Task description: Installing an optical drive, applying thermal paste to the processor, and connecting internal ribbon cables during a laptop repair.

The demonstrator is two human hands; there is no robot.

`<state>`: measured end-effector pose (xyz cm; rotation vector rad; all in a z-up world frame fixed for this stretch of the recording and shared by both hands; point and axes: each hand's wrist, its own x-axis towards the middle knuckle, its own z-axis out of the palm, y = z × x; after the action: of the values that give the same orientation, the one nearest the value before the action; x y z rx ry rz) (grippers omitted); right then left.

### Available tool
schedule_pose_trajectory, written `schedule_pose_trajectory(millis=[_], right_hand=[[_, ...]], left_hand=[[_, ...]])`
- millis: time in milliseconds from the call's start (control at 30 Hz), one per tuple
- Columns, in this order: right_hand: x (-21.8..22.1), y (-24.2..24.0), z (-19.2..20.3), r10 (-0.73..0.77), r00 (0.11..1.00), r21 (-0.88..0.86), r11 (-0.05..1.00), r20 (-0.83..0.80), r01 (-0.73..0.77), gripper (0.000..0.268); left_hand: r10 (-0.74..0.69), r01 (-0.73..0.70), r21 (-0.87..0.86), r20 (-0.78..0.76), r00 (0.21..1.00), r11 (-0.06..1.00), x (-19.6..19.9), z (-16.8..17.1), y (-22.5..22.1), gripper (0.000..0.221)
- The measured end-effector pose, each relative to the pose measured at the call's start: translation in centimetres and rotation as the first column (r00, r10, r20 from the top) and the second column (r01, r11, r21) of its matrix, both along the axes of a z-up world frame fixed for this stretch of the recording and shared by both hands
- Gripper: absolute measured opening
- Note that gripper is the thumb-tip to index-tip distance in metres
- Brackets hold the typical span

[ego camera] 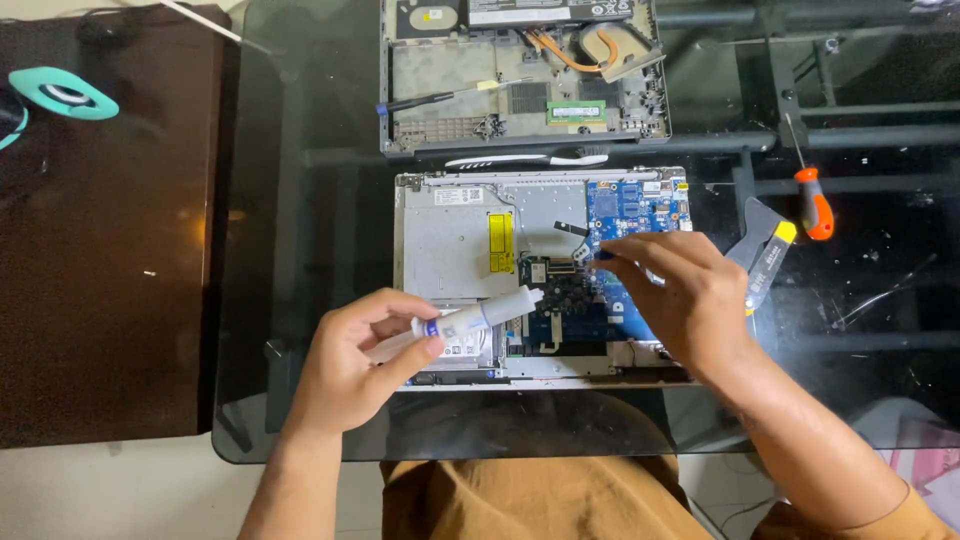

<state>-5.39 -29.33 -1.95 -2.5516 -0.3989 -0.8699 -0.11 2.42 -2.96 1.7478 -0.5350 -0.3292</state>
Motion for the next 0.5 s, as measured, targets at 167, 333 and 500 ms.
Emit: schedule_pose_trajectory(millis=[167, 333, 500], right_hand=[[2.2, -2.4, -1.1, 0.029, 0.985, 0.131, 0.991, -0.170, -0.007, 0.019], [7.0, -2.9, -2.3, 0.049, 0.977, 0.083, 0.996, -0.209, -0.033, 0.018], [12.5, -2.3, -5.3, -0.055, 0.975, -0.052, 0.998, -0.217, 0.045, 0.013]], left_hand=[[0.075, -0.108, -0.211, -0.158, 0.984, 0.971, -1.4, -1.3, 2.2, 0.033], [0.262, -0.223, -0.240, 0.147, 0.954, 0.945, -2.4, -1.6, 3.6, 0.028], [0.362, -0.282, -0.300, 0.256, 0.897, 0.911, -3.6, -2.3, 4.5, 0.028]])
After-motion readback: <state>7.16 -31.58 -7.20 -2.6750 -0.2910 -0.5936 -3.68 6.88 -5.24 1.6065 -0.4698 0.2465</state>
